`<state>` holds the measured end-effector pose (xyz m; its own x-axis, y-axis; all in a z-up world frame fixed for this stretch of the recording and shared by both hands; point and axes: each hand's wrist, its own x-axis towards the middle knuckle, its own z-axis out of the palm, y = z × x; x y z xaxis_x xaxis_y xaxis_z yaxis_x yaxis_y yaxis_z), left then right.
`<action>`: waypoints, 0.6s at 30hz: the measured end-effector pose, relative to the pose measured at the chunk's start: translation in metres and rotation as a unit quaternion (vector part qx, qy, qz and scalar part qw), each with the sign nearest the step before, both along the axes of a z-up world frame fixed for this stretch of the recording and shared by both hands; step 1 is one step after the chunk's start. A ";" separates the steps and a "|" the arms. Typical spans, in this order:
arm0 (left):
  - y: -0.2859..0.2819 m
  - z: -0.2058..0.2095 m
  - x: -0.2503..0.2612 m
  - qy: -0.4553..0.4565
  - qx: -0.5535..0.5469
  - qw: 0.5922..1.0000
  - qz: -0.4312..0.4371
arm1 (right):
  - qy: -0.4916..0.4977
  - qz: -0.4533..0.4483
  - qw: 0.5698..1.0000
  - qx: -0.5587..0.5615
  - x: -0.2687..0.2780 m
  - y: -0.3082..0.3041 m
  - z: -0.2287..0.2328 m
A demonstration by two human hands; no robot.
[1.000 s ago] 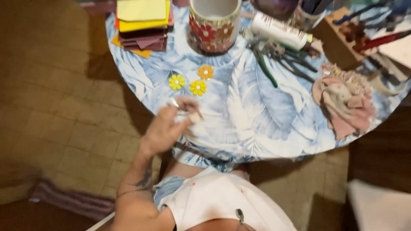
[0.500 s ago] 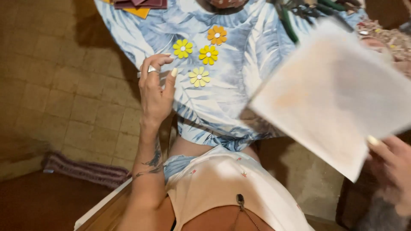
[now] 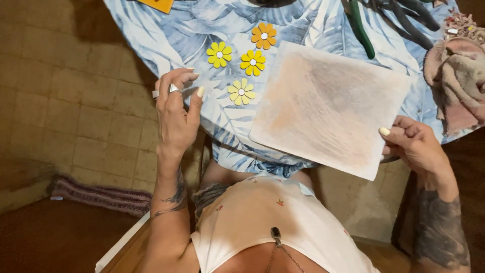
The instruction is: Using tile nippers to break small ceramic tiles into fragments and arranging them with decorative flowers on a table.
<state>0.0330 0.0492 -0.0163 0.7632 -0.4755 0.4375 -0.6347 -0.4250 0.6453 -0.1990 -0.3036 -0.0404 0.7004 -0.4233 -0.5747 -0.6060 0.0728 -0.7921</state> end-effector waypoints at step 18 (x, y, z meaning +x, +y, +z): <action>-0.013 -0.024 0.046 -0.069 0.065 0.996 0.000 | 0.072 -0.096 0.989 -0.091 0.018 0.024 0.009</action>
